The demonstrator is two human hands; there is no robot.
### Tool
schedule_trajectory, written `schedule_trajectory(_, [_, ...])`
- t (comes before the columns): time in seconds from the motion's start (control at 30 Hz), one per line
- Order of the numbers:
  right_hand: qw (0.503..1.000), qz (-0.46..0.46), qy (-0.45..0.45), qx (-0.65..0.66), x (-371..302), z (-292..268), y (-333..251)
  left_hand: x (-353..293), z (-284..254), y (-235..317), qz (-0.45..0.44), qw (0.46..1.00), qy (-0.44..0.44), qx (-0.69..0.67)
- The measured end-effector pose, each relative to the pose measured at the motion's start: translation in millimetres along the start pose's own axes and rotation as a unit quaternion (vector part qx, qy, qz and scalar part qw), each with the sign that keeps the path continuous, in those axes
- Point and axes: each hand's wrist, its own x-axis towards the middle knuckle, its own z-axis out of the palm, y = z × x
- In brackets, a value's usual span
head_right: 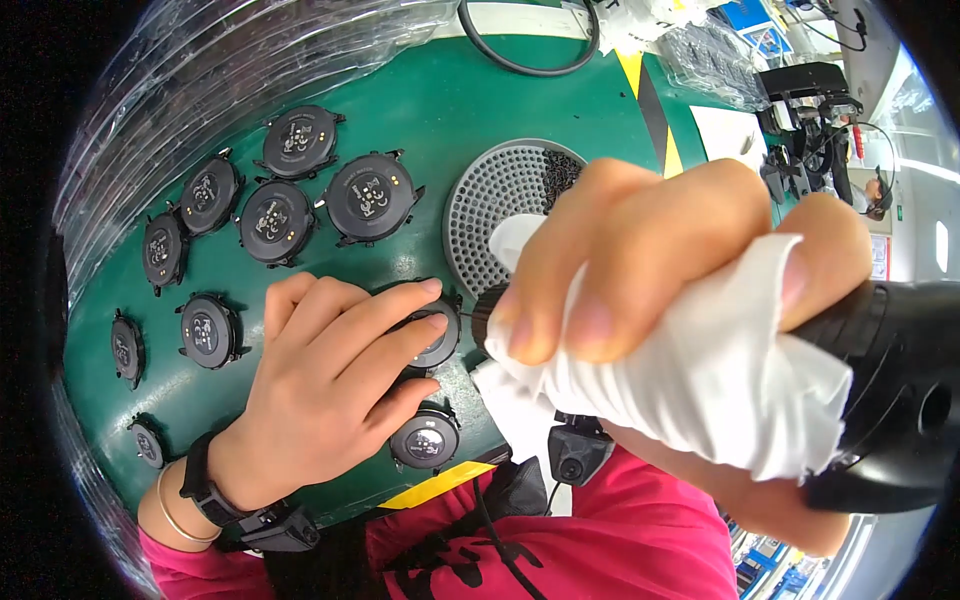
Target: The person picks up a screw with a power screwdriver and drives it into the back of a smartwatch, repeating this for several watches. They occasionally move finished watches aside and pick up new ones from the table or a plastic tray.
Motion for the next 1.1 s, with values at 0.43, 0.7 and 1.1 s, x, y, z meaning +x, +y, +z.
schedule_trajectory(0.43, [0.999, -0.031, -0.005, -0.027, 0, 1, 6, -1, 1, -1, -0.001, 1.0, -0.001, 0.011])
schedule_trajectory(0.7, [0.994, -0.02, -0.057, -0.093, -3, -3, 0, -1, 6, 0, 0.003, 0.999, 0.012, 0.029])
schedule_trajectory(1.1, [0.984, 0.043, -0.079, -0.152, 8, 13, -17, 2, 7, 1, 0.008, 0.999, 0.013, 0.048])
